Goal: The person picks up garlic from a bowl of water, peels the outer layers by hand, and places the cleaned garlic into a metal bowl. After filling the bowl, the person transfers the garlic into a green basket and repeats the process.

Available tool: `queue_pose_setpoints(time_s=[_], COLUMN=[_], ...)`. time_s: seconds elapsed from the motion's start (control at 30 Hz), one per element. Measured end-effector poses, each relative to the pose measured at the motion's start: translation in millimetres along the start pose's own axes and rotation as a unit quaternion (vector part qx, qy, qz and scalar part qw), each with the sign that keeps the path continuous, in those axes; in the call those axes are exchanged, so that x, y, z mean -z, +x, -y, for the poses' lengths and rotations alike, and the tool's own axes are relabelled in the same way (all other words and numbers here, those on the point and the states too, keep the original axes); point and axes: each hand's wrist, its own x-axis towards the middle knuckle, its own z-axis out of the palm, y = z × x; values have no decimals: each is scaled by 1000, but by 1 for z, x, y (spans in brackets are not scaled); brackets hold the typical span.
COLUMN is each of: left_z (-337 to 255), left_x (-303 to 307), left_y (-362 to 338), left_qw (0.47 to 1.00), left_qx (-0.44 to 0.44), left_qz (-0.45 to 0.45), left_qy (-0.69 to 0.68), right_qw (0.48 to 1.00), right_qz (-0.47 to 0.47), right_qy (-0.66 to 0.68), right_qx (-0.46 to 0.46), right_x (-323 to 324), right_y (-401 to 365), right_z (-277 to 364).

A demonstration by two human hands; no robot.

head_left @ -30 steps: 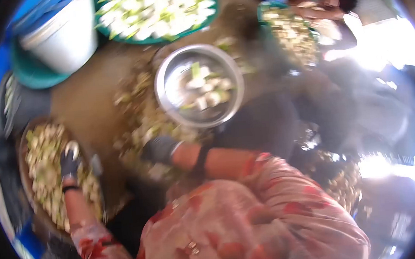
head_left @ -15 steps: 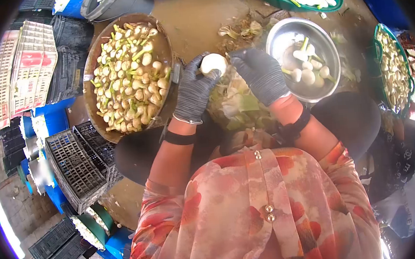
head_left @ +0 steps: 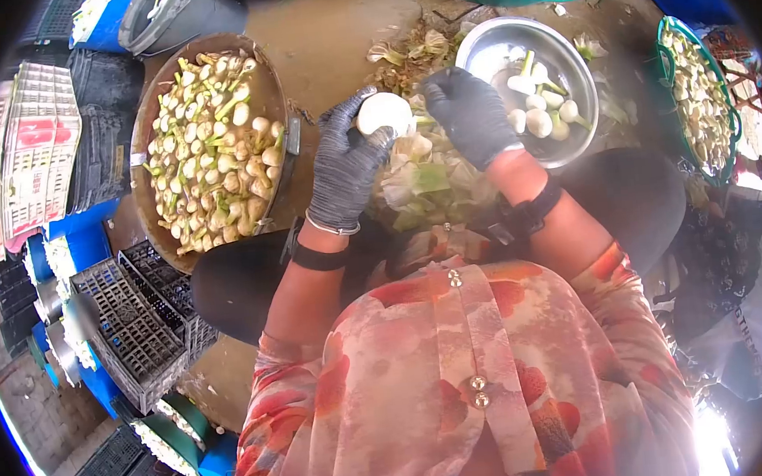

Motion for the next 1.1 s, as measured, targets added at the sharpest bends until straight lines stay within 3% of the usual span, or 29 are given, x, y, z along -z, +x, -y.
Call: queue_pose_setpoints(time_s=[0.07,0.1,0.2,0.27,0.37,0.47,0.5,0.6,0.67,0.73,0.8,0.83,0.97,1.07,1.1], left_z=[-1,-1,5,13,15,8,17,-5,0,6,16,19,19,22,25], left_x=[4,3,1,0,-2,3,3,7,13,21,22,21,12,8,9], left_y=[1,1,2,4,4,6,6,4,7,10,12,11,10,8,8], left_qw=[998,996,986,971,994,995,998,942,902,872,882,886,918,945,946], left_qx=[-8,-13,-44,-94,-50,-49,-53,123,110,106,108,112,148,138,140], left_qz=[-22,-27,-31,-27,-6,35,46,58,87,106,83,74,75,89,98], left_qy=[65,87,156,218,98,75,-5,-307,-409,-465,-451,-444,-361,-282,-276], right_qw=[1000,999,978,982,988,997,997,978,996,994,997,993,953,973,970], right_qz=[17,3,-14,-23,-12,18,24,22,37,11,-58,-60,35,62,58], right_qy=[15,24,-123,-136,-137,14,37,78,-67,-104,-38,-19,-150,-128,-133], right_qx=[-10,47,169,126,70,-68,-63,-190,-55,20,29,98,260,180,193], right_x=[10,8,-10,-16,-12,-11,-11,-12,-16,-15,1,7,2,-1,-2], right_y=[-5,-8,-10,-12,-11,1,7,21,22,21,13,10,2,-12,-11], right_z=[18,19,15,15,21,15,2,-35,-79,-60,-17,0,18,24,21])
